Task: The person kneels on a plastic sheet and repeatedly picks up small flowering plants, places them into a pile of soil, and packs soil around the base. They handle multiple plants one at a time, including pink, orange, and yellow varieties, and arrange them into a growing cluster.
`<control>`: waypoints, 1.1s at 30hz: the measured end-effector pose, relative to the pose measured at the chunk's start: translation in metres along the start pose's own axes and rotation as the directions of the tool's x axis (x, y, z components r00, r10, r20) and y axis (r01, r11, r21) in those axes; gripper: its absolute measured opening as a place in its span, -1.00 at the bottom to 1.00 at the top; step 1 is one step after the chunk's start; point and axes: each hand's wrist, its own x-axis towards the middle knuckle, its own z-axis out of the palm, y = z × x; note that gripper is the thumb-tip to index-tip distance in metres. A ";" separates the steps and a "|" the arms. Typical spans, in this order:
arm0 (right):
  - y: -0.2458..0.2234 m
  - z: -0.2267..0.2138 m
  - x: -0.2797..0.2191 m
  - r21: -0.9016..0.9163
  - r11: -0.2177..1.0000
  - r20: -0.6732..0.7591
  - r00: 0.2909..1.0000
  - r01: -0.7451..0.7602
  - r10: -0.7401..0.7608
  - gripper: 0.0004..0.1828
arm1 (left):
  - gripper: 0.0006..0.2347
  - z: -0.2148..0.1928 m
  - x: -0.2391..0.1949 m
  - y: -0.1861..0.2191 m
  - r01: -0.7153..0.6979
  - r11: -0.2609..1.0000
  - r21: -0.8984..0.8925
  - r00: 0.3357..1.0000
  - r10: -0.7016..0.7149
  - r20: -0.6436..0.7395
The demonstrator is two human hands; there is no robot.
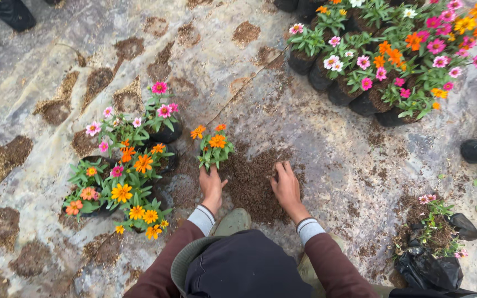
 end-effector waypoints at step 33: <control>0.001 0.013 -0.011 -0.227 0.970 0.242 0.970 0.082 -0.025 -0.38 | -0.69 -0.020 0.065 0.009 -0.395 0.785 0.477 0.836 0.523 -0.169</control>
